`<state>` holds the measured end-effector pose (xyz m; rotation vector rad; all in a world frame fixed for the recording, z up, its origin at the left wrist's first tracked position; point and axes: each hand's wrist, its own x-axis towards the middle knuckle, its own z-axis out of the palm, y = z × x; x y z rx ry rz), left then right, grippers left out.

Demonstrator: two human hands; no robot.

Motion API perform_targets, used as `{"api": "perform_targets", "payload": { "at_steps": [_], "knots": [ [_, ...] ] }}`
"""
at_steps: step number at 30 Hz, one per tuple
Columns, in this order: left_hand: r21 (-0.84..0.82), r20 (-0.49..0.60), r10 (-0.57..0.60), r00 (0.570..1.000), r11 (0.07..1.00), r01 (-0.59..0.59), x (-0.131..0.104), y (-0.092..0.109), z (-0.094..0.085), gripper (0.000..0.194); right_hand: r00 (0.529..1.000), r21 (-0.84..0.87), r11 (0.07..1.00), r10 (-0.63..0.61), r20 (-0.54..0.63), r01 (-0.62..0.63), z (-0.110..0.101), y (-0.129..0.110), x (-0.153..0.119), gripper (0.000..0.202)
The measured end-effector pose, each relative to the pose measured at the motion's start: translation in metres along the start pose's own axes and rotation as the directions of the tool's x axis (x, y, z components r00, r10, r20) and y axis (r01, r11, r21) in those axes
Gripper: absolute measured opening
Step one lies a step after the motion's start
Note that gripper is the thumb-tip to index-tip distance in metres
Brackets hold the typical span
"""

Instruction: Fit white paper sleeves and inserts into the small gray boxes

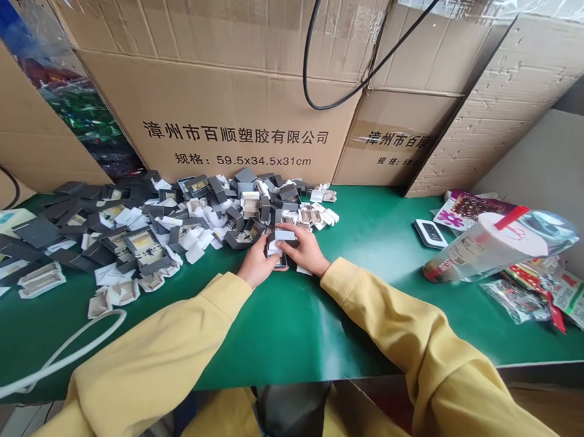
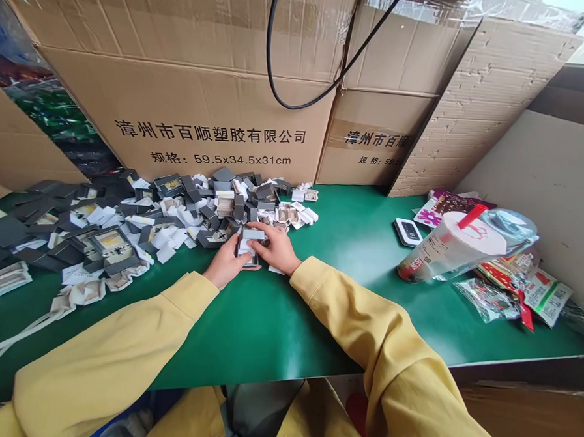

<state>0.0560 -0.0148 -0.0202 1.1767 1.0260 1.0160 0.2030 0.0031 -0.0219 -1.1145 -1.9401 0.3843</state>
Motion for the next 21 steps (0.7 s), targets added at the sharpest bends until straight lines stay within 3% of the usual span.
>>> {"api": "perform_targets", "payload": {
  "at_steps": [5,10,12,15,21],
  "knots": [
    [-0.096,-0.02,-0.093,0.995,0.991,0.09,-0.003,0.009,0.0,0.044,0.999,-0.056,0.998,-0.025,-0.028,0.023,0.0,0.002,-0.001,0.039],
    [-0.369,0.007,-0.18,0.984,0.914,0.169,-0.002,0.016,-0.008,0.026,0.953,-0.135,0.971,-0.222,-0.205,0.197,-0.003,-0.004,-0.011,0.044],
    [-0.402,-0.04,-0.207,0.977,0.899,0.174,0.001,0.015,-0.01,0.022,0.939,-0.236,0.932,-0.313,-0.146,0.274,-0.003,-0.007,-0.016,0.037],
    [-0.378,-0.103,-0.197,0.975,0.915,0.145,0.003,0.012,-0.01,0.023,0.915,-0.373,0.843,-0.402,0.043,0.388,-0.001,-0.011,-0.018,0.035],
    [-0.407,-0.137,-0.139,0.981,0.911,0.072,0.004,0.009,-0.006,0.026,0.892,-0.513,0.73,-0.383,0.241,0.452,0.001,-0.012,-0.014,0.047]
  ]
}}
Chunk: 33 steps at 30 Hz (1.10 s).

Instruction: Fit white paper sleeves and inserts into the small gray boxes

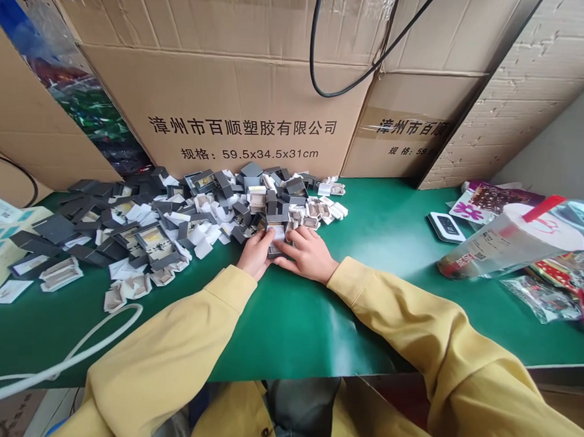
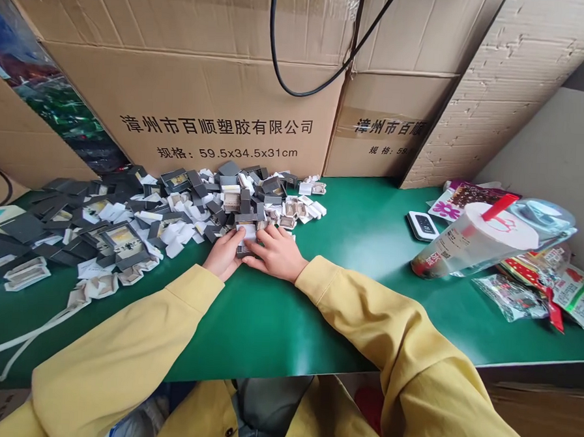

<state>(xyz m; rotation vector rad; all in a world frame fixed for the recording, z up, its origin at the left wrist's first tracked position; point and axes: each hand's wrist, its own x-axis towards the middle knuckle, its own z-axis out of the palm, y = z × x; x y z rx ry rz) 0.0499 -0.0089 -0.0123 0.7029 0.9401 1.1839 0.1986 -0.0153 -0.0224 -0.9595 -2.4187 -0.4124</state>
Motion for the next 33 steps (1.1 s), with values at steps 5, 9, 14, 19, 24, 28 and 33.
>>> {"api": "perform_targets", "payload": {
  "at_steps": [5,9,14,19,24,28,33],
  "knots": [
    [0.003,-0.01,0.019,1.0,1.0,-0.019,-0.002,0.0,0.002,0.03,1.0,0.052,0.999,-0.011,0.025,0.01,0.002,0.002,0.0,0.045],
    [0.018,-0.021,0.027,0.999,0.999,-0.027,-0.003,-0.001,0.004,0.031,1.0,0.131,0.991,-0.019,0.016,0.017,0.005,0.005,-0.001,0.045],
    [-0.083,-0.095,0.069,0.993,0.994,-0.077,0.001,-0.003,0.004,0.025,0.999,0.138,0.99,-0.031,-0.013,0.033,0.008,0.005,0.003,0.044],
    [-0.129,-0.073,0.073,0.995,0.988,-0.082,0.002,-0.001,0.002,0.022,0.996,0.136,0.987,-0.085,-0.017,0.086,0.002,0.006,0.003,0.04],
    [-0.097,-0.064,0.098,0.993,0.99,-0.103,0.002,0.001,-0.002,0.019,0.936,0.248,0.932,0.309,-0.168,-0.263,-0.001,0.023,-0.009,0.035],
    [-0.071,-0.058,0.078,0.995,0.994,-0.082,0.002,0.003,-0.004,0.018,0.792,0.318,0.791,0.589,-0.16,-0.523,0.005,0.039,-0.015,0.035],
    [-0.042,-0.046,0.098,0.994,0.994,-0.1,0.001,0.005,-0.005,0.019,0.798,0.331,0.765,0.6,-0.055,-0.553,0.009,0.039,-0.012,0.033]
  ]
}}
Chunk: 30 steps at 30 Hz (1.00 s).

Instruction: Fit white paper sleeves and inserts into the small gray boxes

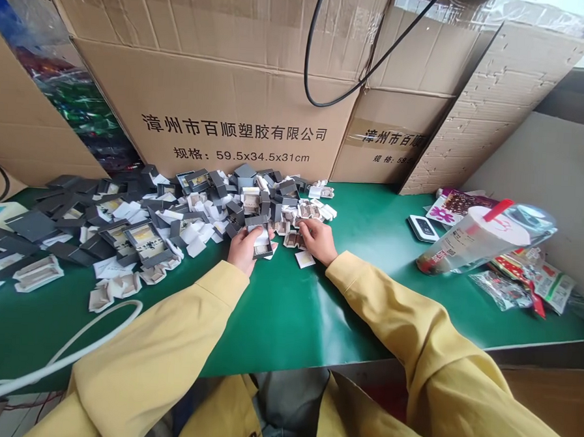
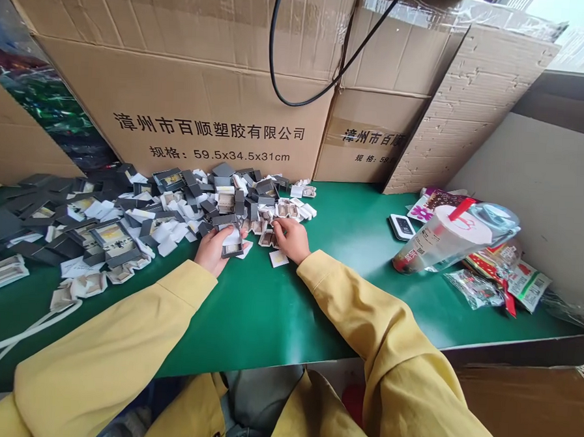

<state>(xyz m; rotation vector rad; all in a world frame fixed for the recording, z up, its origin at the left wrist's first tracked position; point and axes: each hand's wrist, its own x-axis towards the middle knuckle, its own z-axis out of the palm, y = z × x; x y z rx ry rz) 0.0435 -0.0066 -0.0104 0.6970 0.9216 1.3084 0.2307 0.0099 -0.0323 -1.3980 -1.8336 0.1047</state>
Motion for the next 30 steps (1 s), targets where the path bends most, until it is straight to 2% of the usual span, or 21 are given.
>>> {"api": "perform_targets", "payload": {
  "at_steps": [6,11,14,16,18,19,21,23,25,30],
  "knots": [
    [0.021,0.014,-0.048,0.999,0.999,0.048,-0.002,0.002,0.0,0.018,1.0,0.026,1.0,-0.005,0.02,0.004,-0.001,-0.007,-0.002,0.034],
    [0.02,-0.012,-0.075,0.997,0.997,0.075,-0.004,0.005,0.003,0.016,1.0,0.014,1.0,-0.018,-0.012,0.018,-0.002,0.0,-0.001,0.034],
    [0.014,0.016,-0.072,0.997,0.997,0.072,-0.002,0.004,0.002,0.019,0.998,-0.002,0.999,-0.045,-0.04,0.045,-0.01,0.004,-0.006,0.035],
    [0.007,0.041,-0.063,0.997,0.998,0.063,0.0,0.003,0.001,0.021,0.998,-0.004,0.998,-0.066,-0.008,0.066,-0.019,0.004,-0.013,0.034],
    [0.005,0.065,-0.056,0.996,0.998,0.056,0.002,0.0,-0.001,0.022,0.987,-0.006,0.993,-0.118,0.109,0.119,-0.027,0.002,-0.021,0.032],
    [0.006,0.074,-0.057,0.996,0.998,0.057,0.003,-0.001,-0.002,0.022,0.966,-0.007,0.986,-0.16,0.201,0.165,-0.031,-0.001,-0.024,0.03],
    [0.02,0.085,-0.07,0.994,0.997,0.068,0.004,-0.003,-0.003,0.023,0.893,-0.023,0.965,-0.234,0.384,0.263,-0.037,-0.006,-0.028,0.025],
    [0.04,0.091,-0.086,0.992,0.996,0.083,0.004,-0.002,-0.004,0.023,0.82,-0.045,0.942,-0.264,0.508,0.332,-0.042,-0.009,-0.028,0.025],
    [0.06,0.094,-0.1,0.991,0.994,0.094,0.003,-0.001,-0.004,0.023,0.782,-0.037,0.935,-0.272,0.561,0.352,-0.045,-0.008,-0.025,0.027],
    [0.113,0.093,-0.127,0.987,0.987,0.117,0.002,0.002,-0.002,0.02,0.696,0.14,0.926,-0.359,0.622,0.352,-0.051,0.005,-0.016,0.033]
  ]
}}
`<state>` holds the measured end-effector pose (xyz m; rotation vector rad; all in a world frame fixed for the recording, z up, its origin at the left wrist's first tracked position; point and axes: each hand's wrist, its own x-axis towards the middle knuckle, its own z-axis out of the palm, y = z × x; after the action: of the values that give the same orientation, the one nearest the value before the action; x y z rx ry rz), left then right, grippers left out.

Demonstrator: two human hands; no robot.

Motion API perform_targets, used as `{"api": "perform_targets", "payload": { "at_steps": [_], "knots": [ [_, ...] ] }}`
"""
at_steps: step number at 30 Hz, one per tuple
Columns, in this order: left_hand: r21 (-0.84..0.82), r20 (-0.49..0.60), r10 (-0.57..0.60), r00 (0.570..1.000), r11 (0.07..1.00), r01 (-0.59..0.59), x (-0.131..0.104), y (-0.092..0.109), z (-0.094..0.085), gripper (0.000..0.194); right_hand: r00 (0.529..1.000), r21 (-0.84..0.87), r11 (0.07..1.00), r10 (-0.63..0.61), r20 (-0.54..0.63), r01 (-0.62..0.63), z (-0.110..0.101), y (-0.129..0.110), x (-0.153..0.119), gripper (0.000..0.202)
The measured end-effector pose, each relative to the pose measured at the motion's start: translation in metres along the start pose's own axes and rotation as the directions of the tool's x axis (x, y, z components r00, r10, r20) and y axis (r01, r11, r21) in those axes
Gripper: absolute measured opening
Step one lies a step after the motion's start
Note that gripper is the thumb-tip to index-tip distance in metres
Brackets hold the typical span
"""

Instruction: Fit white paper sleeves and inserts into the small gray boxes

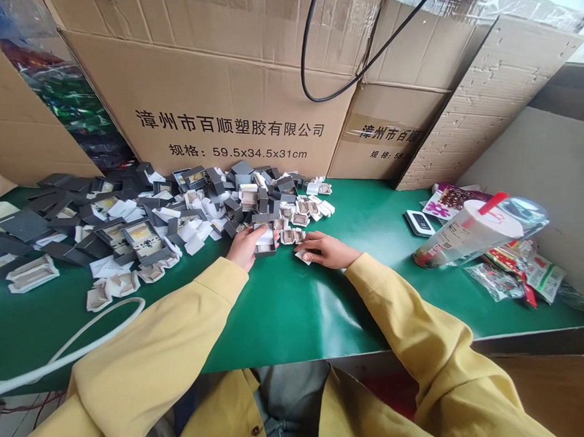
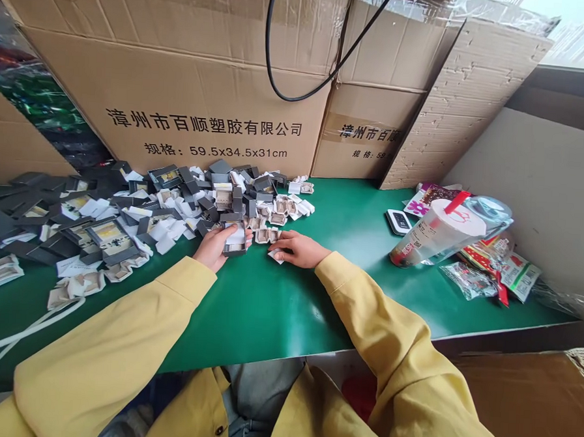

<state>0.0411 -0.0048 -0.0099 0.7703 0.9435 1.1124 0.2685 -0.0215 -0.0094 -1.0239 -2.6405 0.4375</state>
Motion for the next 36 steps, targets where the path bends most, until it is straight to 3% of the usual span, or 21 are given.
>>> {"api": "perform_targets", "payload": {
  "at_steps": [3,7,13,16,24,29,33,36],
  "knots": [
    [0.028,0.03,-0.006,1.0,1.0,0.005,-0.001,0.0,0.001,0.018,0.999,-0.014,1.0,0.004,0.044,-0.004,-0.003,0.003,-0.002,0.037],
    [0.055,0.06,-0.014,0.998,0.998,0.011,-0.002,0.0,0.003,0.016,0.991,0.029,0.994,0.104,0.079,-0.107,-0.007,-0.004,-0.001,0.038],
    [0.011,0.006,0.016,1.0,1.0,-0.016,-0.001,-0.002,0.001,0.019,0.956,0.202,0.949,0.269,-0.114,-0.242,-0.008,-0.012,0.003,0.028],
    [-0.005,0.017,0.033,0.999,0.999,-0.033,0.0,-0.003,-0.001,0.021,0.915,0.301,0.912,0.348,-0.204,-0.28,-0.005,-0.013,0.004,0.034],
    [0.023,0.017,0.024,1.0,0.999,-0.024,-0.002,0.001,0.0,0.029,0.788,0.711,0.635,0.586,-0.189,-0.303,0.009,-0.02,0.011,0.042],
    [0.097,0.009,0.029,1.0,0.995,-0.029,-0.001,-0.002,0.001,0.03,0.723,0.862,0.419,0.685,-0.092,-0.287,0.012,-0.029,0.015,0.042],
    [0.118,-0.007,0.066,0.998,0.991,-0.065,-0.007,-0.005,0.004,0.035,0.671,0.881,0.361,0.738,-0.07,-0.306,0.009,-0.033,0.015,0.041],
    [0.096,0.023,0.041,0.999,0.994,-0.043,-0.016,-0.005,0.009,0.034,0.689,0.913,0.349,0.716,-0.116,-0.209,0.009,-0.033,0.016,0.042]
  ]
}}
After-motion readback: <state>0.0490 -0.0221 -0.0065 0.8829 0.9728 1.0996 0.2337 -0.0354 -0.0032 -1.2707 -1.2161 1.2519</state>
